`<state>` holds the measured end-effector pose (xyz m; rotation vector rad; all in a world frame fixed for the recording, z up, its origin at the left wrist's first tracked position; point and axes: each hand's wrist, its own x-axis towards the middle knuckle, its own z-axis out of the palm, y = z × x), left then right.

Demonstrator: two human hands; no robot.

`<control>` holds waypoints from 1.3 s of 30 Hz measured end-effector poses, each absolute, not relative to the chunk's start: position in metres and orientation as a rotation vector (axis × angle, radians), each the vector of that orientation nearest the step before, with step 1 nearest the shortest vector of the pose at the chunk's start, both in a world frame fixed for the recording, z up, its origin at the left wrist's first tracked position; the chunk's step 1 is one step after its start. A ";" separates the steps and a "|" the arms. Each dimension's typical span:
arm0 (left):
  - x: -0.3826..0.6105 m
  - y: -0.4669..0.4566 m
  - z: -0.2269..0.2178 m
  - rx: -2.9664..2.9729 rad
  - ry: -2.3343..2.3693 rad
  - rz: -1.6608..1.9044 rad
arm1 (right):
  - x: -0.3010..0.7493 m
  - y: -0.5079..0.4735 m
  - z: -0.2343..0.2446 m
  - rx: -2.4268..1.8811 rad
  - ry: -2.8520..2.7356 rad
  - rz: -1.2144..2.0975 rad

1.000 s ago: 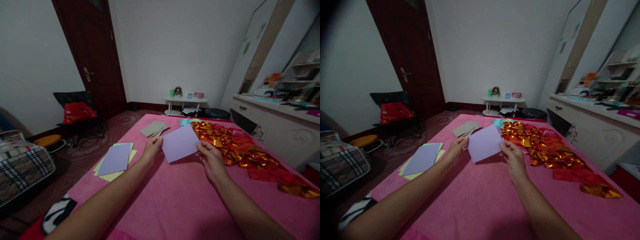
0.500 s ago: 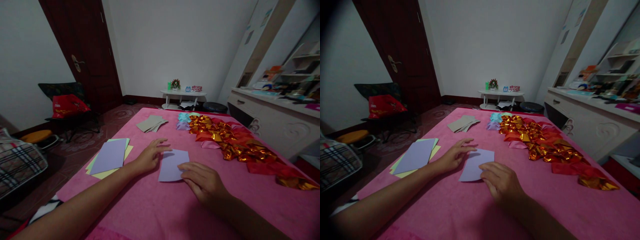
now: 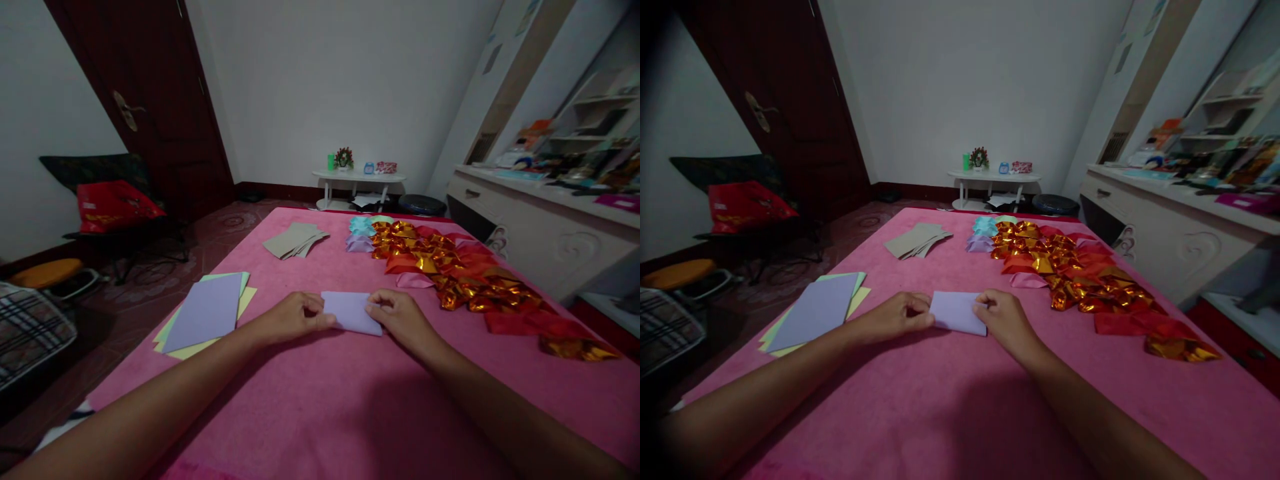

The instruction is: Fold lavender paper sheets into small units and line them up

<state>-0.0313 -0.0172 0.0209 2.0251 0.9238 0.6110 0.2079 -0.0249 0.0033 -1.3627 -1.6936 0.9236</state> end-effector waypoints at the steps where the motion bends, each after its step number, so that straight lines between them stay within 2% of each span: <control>1: -0.029 -0.012 0.019 1.958 0.961 0.575 | 0.208 -0.018 0.003 -1.394 -1.735 0.837; 5: -0.023 0.005 0.014 1.788 1.191 0.527 | 0.204 -0.003 0.001 -1.606 -1.896 0.425; 10: -0.018 0.013 0.011 1.783 1.362 0.599 | 0.195 -0.005 0.001 -1.782 -1.894 0.321; 14: -0.018 0.014 -0.002 1.794 1.302 0.728 | 0.194 -0.010 -0.004 -1.758 -1.764 0.409; 18: -0.015 0.008 -0.007 1.735 1.188 1.021 | 0.196 -0.011 -0.010 -1.484 -1.578 0.678; 22: -0.010 -0.001 -0.002 1.443 1.023 1.104 | 0.192 -0.012 -0.005 -1.250 -1.409 0.799; 28: -0.005 -0.007 -0.004 1.262 1.027 1.281 | 0.187 -0.017 0.003 -1.079 -1.318 0.982; 39: -0.004 -0.006 -0.006 1.293 1.022 1.295 | 0.190 -0.015 -0.006 -1.096 -1.155 0.996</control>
